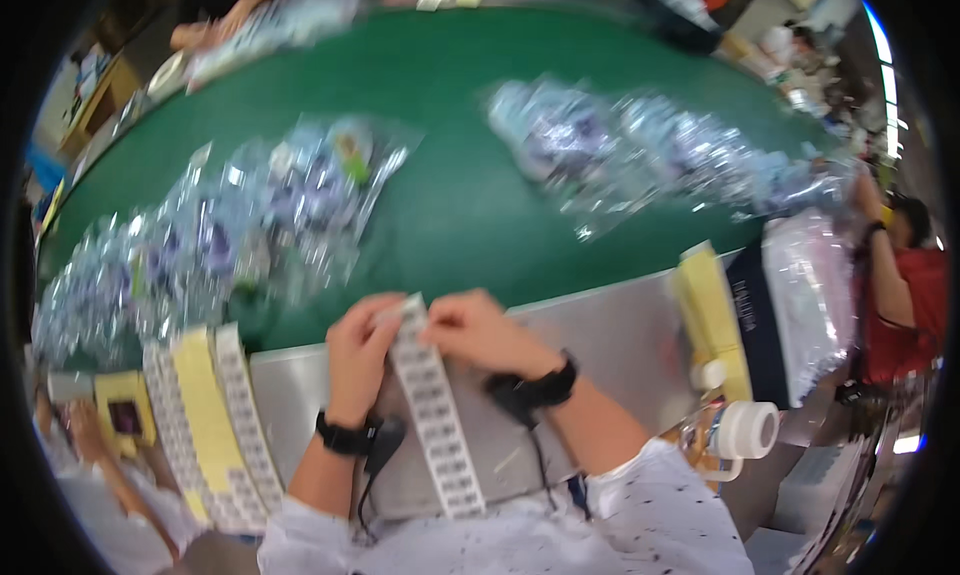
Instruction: The person applies barcode labels to plastic-wrapped pairs of shoes on a green conveyor belt. They use a handheld scanner to scan each label before placing it on the packaging. The person handles the shoes and labels one at a time, moving them along the belt as they work.
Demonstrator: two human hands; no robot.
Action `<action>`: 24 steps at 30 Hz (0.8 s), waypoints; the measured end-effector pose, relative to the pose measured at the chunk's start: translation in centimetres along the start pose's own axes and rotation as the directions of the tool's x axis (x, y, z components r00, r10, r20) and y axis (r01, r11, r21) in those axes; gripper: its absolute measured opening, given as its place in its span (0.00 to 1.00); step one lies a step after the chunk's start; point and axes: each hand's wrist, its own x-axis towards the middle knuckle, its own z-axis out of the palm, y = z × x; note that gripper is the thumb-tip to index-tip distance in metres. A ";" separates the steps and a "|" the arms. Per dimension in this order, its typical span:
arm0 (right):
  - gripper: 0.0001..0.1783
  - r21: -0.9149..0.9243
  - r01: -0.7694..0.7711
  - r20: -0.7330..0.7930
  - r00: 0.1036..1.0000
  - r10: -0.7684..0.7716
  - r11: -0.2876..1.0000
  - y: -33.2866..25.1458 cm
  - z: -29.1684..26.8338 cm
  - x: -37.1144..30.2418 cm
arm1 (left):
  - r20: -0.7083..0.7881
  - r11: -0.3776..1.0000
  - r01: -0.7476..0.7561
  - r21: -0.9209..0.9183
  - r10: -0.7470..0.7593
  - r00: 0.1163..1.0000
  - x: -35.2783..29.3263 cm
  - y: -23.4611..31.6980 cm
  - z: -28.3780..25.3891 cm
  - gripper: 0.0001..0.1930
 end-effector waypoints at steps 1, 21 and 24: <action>0.06 -0.055 0.101 -0.063 0.993 -0.104 0.993 -0.6 0.2 0.0 | -0.035 0.998 -0.026 0.049 0.027 0.999 0.1 0.7 -0.2 0.10; 0.06 -0.630 0.472 -0.128 0.720 -0.682 0.617 -0.7 3.2 0.4 | -0.032 0.989 -0.050 -0.138 0.046 0.998 -0.7 -3.3 -0.9 0.07; 0.06 -0.661 0.425 -0.180 0.711 -0.680 0.619 0.2 2.2 -0.1 | 0.120 0.991 -0.001 0.130 -0.015 0.993 -1.9 2.2 0.2 0.15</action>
